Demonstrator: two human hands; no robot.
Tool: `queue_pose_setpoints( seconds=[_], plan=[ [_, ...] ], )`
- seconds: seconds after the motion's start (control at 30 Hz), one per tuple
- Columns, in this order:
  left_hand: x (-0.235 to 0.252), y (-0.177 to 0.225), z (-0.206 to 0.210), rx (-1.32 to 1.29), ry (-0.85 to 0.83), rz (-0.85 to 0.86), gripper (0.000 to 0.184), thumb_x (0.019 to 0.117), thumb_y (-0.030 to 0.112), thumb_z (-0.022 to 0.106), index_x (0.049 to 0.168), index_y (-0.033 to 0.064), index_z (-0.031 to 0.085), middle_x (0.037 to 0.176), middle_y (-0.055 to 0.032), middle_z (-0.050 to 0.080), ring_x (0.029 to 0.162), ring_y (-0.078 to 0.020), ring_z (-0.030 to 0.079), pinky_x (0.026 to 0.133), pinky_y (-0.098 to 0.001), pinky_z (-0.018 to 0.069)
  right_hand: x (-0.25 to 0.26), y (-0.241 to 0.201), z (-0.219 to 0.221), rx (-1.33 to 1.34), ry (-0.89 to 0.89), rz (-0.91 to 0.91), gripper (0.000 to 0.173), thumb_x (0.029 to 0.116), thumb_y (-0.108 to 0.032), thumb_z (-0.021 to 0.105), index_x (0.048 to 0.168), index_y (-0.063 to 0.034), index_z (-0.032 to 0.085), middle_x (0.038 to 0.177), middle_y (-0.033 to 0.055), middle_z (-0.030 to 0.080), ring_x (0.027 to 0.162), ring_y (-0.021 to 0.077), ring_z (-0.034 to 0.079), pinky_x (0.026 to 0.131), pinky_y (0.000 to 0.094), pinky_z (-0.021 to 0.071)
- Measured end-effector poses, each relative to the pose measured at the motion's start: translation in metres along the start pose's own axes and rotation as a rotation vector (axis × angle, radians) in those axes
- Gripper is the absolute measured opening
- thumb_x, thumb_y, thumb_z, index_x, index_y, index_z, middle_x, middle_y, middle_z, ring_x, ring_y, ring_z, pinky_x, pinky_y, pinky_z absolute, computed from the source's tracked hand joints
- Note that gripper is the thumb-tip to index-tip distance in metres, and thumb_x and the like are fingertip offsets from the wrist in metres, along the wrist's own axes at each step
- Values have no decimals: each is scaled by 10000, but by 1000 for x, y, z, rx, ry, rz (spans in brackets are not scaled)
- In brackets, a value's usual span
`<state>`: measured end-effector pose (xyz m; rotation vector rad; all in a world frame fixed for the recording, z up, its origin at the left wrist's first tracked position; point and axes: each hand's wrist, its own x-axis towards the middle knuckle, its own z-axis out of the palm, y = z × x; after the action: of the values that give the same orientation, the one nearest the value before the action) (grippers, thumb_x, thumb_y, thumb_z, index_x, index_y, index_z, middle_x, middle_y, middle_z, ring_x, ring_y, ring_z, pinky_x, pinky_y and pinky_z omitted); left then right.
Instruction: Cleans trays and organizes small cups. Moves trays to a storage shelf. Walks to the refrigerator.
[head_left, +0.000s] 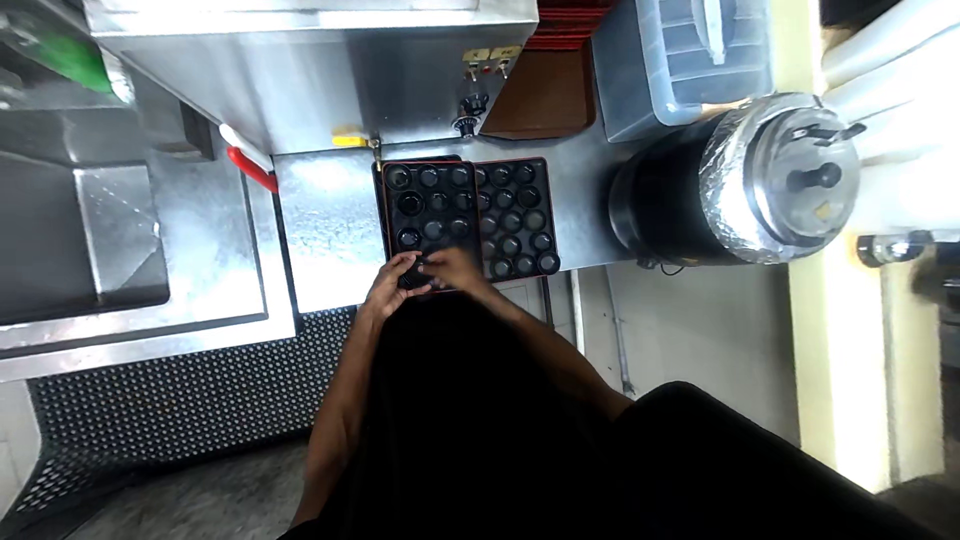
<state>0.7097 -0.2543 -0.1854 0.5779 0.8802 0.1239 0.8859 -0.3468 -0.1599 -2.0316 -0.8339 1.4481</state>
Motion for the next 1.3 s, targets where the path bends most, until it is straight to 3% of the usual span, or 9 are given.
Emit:
queue_pose_setpoints(
  seconds=[0.1,0.27,0.47,0.57,0.7,0.93,1.03,1.17,1.3],
  plan=[
    [-10,3,-7,15,156,-19,301,1027,239,617,1280,76,606,1203,-174,664,1030,-347,691,841,-551,606,16,8,13,22,30,5,301,982,-253,712,1165,-15,727,895,130,759,721,208,739,736,420,643],
    [-32,1,-32,-87,312,56,226,1071,170,498,1222,42,607,1146,-195,674,979,-344,703,824,-529,612,36,24,22,23,148,12,319,992,-247,693,1208,-12,705,984,130,766,816,202,768,806,404,658],
    [-27,-4,-25,-59,225,101,256,1080,240,508,1263,100,620,1234,-156,655,1056,-331,679,865,-557,591,13,2,21,84,33,0,508,990,-434,691,1345,-74,645,1044,126,748,759,202,755,712,397,667],
    [-19,-7,-10,22,132,57,299,1078,289,519,1305,115,607,1229,-151,660,1048,-330,684,852,-558,594,4,6,23,32,-129,-66,400,990,-313,711,1262,-21,682,970,151,746,721,216,727,700,415,640],
    [-15,-6,-7,93,182,4,243,1071,209,538,1247,56,603,1147,-177,679,977,-342,709,818,-544,614,4,22,11,70,100,15,283,987,-197,683,1197,-9,707,914,127,760,721,199,743,724,405,650],
    [-17,-8,-6,95,150,33,277,1099,231,469,1311,83,568,1193,-184,667,1027,-357,700,850,-556,605,4,45,8,53,332,8,509,965,-358,731,1368,-63,632,1116,133,732,883,218,754,804,422,656],
    [-10,-11,4,94,82,44,292,1085,270,509,1321,107,562,1232,-165,650,1058,-352,683,861,-581,593,-16,31,12,-52,274,-101,535,940,-436,739,1333,-79,668,1212,163,694,1106,289,683,983,506,567],
    [-9,-13,16,163,10,-5,306,1080,308,525,1306,107,573,1218,-153,658,1030,-339,693,828,-560,607,-22,35,14,5,123,-112,320,977,-294,715,1171,-40,734,984,117,757,781,203,735,750,430,637],
    [-9,-12,3,146,101,-17,263,1092,216,477,1279,60,577,1206,-194,670,1025,-366,704,845,-556,606,-24,47,-12,91,368,46,249,1002,-234,673,1132,-29,730,950,113,763,766,201,755,759,421,658]
  ],
)
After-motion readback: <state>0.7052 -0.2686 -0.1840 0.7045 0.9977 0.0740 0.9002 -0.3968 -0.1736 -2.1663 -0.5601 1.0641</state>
